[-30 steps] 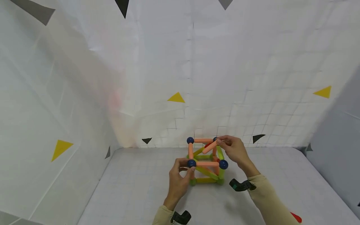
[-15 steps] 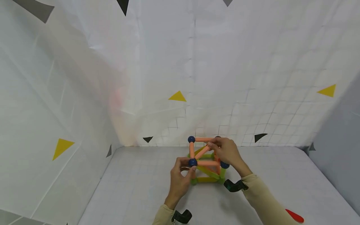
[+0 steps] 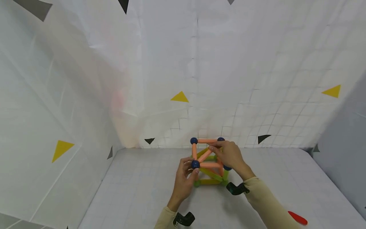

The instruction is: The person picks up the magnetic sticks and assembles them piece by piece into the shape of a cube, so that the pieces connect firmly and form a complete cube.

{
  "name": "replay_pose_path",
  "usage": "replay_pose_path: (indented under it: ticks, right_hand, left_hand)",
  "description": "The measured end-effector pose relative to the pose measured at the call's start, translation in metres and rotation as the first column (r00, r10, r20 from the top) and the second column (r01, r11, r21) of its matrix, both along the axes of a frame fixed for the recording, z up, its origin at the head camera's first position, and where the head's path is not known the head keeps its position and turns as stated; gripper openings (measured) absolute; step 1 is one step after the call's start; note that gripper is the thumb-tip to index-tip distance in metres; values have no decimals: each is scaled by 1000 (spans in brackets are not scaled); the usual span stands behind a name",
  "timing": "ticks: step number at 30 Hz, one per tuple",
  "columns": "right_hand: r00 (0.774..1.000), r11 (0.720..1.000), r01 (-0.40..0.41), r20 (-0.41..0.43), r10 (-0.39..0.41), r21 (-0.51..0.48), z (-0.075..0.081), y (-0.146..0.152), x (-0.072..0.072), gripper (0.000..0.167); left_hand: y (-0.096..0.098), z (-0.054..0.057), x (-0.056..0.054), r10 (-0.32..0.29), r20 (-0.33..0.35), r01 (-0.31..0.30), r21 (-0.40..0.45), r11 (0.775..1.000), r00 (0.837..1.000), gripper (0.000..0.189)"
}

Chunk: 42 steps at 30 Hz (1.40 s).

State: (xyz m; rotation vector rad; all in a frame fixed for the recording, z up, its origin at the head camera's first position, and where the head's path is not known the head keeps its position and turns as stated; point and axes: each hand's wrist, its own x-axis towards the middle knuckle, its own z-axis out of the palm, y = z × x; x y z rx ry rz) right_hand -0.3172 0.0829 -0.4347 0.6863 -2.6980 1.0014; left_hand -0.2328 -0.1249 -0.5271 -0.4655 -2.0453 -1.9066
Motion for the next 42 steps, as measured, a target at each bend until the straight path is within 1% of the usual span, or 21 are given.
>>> replay_pose_path:
  ticks: [2,4,6,8,10,13,17,20,25,28,31,33,36,39,42]
  right_hand:
    - [1000,1000,2,-6,-2,1,0,-1,1,29]
    - [1000,1000,5,-14,-5,-2,0,-2,1,28]
    - [1000,1000,8,-17,-8,-5,-1,-2,1,28]
    - [1000,1000,2,-12,-2,-14,-1,-1,1,28]
    - [1000,1000,-6,-15,6,-26,-2,1,1,28]
    - [999,999,0,-36,-2,-46,-3,7,1,26]
    - [991,997,55,-120,-60,-45,-2,24,3,23]
    - [980,994,102,-167,-106,-34,1,43,8,23]
    - [976,985,172,-139,-170,2,3,87,22,29]
    - [975,977,208,-90,-203,52,-2,116,35,33]
    - [977,967,210,-10,-211,146,-11,145,49,36]
    - [978,959,178,71,-198,222,-17,163,57,40]
    - [969,951,104,188,-164,292,-28,187,65,42]
    - [940,948,52,304,-152,313,-40,208,72,45]
    - [904,945,25,396,-161,326,-51,229,82,49]
  left_hand:
    - [-2,1,-1,-63,18,63,22,998,998,42]
    - [-4,1,-2,-116,49,114,45,992,992,44]
    - [-7,1,-3,-154,88,148,77,986,984,45]
    - [-9,1,-3,-180,128,166,115,979,975,47]
    - [-10,1,-3,-194,162,171,147,974,967,47]
    - [-10,1,-2,-204,186,171,176,969,961,47]
    - [-10,0,-2,-209,207,166,206,964,956,44]
    - [-10,-1,-3,-211,220,162,222,961,952,43]
    - [-11,-3,-4,-217,226,162,241,957,950,44]
    - [-11,-3,-3,-219,234,159,250,955,947,44]
    - [-11,-3,-1,-223,238,159,260,952,945,44]
    - [-11,-4,-1,-225,238,159,269,950,945,44]
    - [-12,-5,-2,-225,229,158,277,948,947,44]
    - [-11,-5,-3,-224,226,158,277,948,948,44]
    - [-9,-5,-4,-228,232,161,276,948,946,44]
